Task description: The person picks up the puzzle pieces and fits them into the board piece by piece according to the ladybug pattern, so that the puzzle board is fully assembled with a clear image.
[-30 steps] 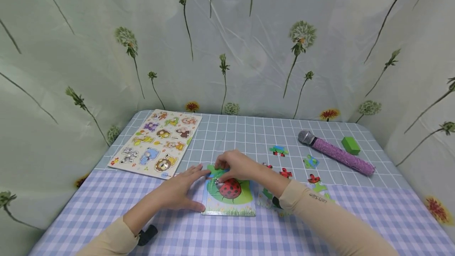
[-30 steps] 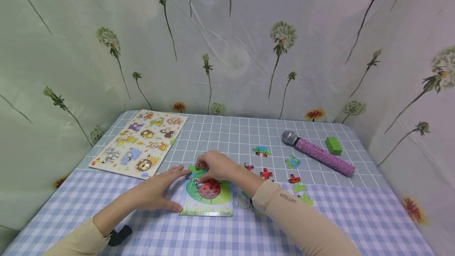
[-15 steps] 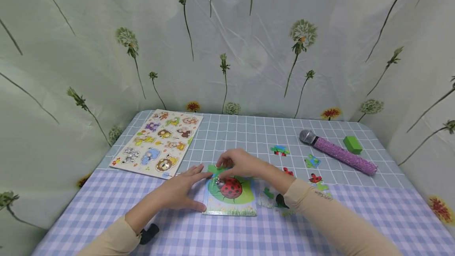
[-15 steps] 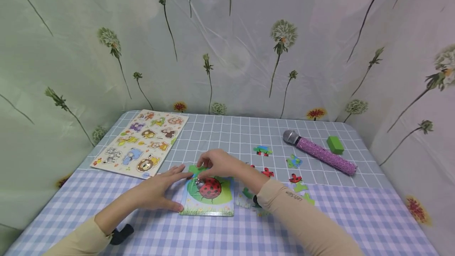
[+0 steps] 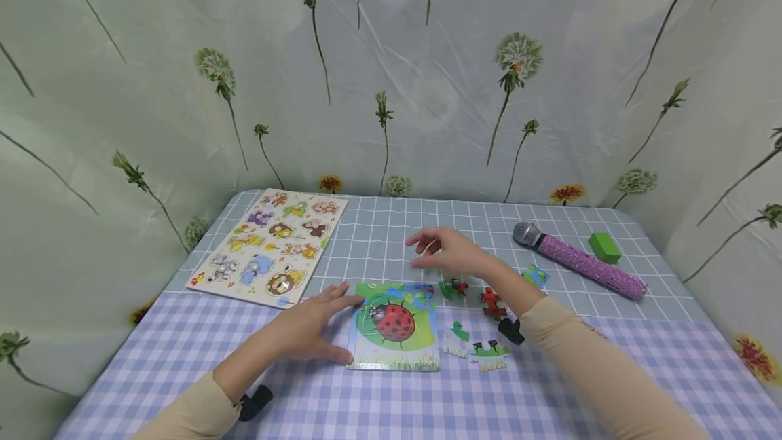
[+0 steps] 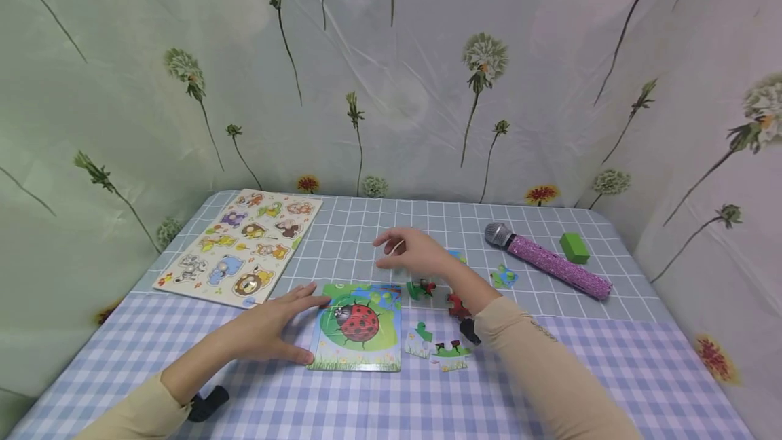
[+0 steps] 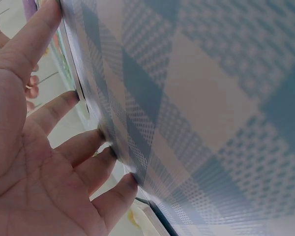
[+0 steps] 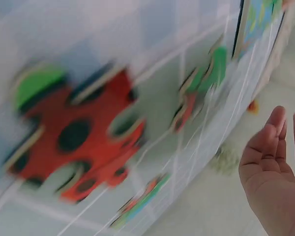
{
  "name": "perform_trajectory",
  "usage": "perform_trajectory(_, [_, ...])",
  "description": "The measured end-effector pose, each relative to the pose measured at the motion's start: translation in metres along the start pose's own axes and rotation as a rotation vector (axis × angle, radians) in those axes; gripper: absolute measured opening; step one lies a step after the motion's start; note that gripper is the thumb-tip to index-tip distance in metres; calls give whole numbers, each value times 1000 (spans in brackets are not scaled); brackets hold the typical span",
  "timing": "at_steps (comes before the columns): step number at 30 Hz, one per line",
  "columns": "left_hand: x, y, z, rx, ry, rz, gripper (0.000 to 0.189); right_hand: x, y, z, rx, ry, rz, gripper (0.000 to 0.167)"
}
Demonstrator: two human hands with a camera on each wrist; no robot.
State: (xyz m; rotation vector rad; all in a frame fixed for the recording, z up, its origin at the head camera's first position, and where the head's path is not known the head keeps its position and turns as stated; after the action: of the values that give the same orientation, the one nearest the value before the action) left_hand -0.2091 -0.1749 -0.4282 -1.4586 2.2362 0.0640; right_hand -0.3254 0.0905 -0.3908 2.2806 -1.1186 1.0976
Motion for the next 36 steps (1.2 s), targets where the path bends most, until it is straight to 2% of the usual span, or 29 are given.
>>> perform_trajectory(6, [0, -1, 0, -2, -5, -3, 98, -29, -16, -30, -102, 102, 96, 56])
perform_trajectory(11, [-1, -2, 0, -2, -11, -7, 99, -50, -34, -48, -138, 77, 160, 59])
perform_trajectory(15, [-2, -3, 0, -3, -10, -5, 99, -59, -45, -58, -157, 22, 174, 58])
perform_trajectory(22, [-2, -2, 0, -4, -1, 3, 99, -74, -56, -64, -163, -62, 195, 54])
perform_trajectory(30, [-3, -4, -1, -3, 9, 6, 98, -87, -56, -61, -137, -53, 231, 58])
perform_trajectory(36, [-4, -4, -2, -2, 12, 15, 97, -93, -54, -61, -118, -148, 256, 57])
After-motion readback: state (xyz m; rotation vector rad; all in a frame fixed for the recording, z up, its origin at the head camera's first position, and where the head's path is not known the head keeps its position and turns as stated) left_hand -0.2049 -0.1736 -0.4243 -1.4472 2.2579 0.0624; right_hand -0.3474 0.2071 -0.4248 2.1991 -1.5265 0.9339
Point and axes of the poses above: each hand's wrist, its own y-axis towards the middle knuckle, its own z-axis out of the palm, x = y × z, the point moved 5 cm from there along y, towards the middle knuckle, and after that the axes turned 1 degree about y, right-handed, at the moved point
